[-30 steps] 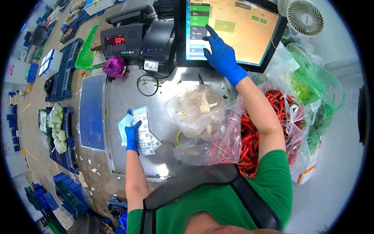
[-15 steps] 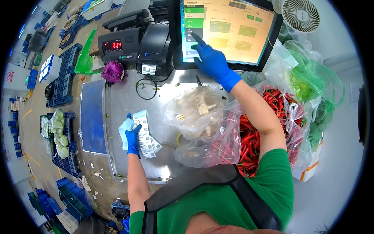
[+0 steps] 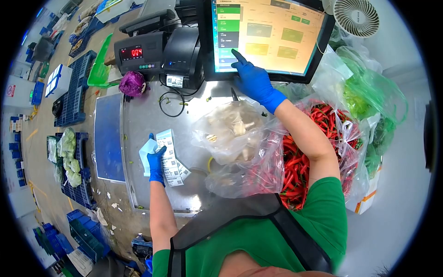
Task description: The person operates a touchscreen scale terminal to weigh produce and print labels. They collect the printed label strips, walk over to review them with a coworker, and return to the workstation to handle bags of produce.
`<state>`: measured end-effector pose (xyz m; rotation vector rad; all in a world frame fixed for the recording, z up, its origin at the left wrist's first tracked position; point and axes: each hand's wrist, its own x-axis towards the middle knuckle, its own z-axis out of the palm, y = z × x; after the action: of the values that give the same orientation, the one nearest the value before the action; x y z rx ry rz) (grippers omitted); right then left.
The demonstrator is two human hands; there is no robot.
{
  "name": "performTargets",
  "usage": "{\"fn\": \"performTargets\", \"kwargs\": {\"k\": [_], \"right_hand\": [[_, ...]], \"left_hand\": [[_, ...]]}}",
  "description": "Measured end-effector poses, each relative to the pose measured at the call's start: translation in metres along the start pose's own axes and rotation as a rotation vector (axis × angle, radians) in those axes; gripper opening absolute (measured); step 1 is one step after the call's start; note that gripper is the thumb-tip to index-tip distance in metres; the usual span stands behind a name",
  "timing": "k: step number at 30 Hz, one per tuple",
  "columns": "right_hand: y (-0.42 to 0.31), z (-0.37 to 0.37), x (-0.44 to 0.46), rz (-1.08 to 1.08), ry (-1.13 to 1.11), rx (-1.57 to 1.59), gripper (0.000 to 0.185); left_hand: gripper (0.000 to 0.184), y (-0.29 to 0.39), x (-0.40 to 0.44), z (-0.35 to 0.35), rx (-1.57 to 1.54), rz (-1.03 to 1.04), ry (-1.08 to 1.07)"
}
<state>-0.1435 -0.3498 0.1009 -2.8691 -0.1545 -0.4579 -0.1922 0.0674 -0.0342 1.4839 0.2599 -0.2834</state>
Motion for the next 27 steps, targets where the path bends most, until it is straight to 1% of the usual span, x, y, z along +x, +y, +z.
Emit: {"fn": "performTargets", "kwargs": {"k": [1,4,7,10,16,19,22,27], "right_hand": [[0.001,0.000,0.001,0.003,-0.011,-0.011,0.035],[-0.003,-0.003,0.005,-0.019,0.061,0.035,0.025],[-0.002,-0.001,0.010,-0.005,0.079,0.036,0.025],[0.004,0.003,0.012,0.023,0.003,-0.010,0.033],[-0.003,-0.018,-0.012,0.015,-0.022,0.031,0.033],[0.009,-0.030,-0.026,0.056,-0.033,0.001,0.031],[0.031,-0.041,-0.034,0.115,0.010,-0.013,0.031],[0.057,-0.055,-0.042,0.197,0.057,-0.054,0.028]], "left_hand": [[0.081,-0.001,0.000,0.000,0.002,-0.006,0.000],[0.082,-0.001,0.001,-0.001,0.006,-0.014,0.004],[0.082,0.000,0.000,0.000,0.005,-0.003,0.011],[0.081,0.001,-0.001,0.001,0.002,-0.005,0.004],[0.079,0.003,-0.001,0.001,0.020,-0.014,-0.003],[0.081,-0.009,0.005,-0.006,0.000,0.016,-0.010],[0.081,-0.011,0.007,-0.005,-0.004,0.067,-0.001],[0.080,0.001,0.000,0.002,-0.030,-0.021,-0.020]]}}
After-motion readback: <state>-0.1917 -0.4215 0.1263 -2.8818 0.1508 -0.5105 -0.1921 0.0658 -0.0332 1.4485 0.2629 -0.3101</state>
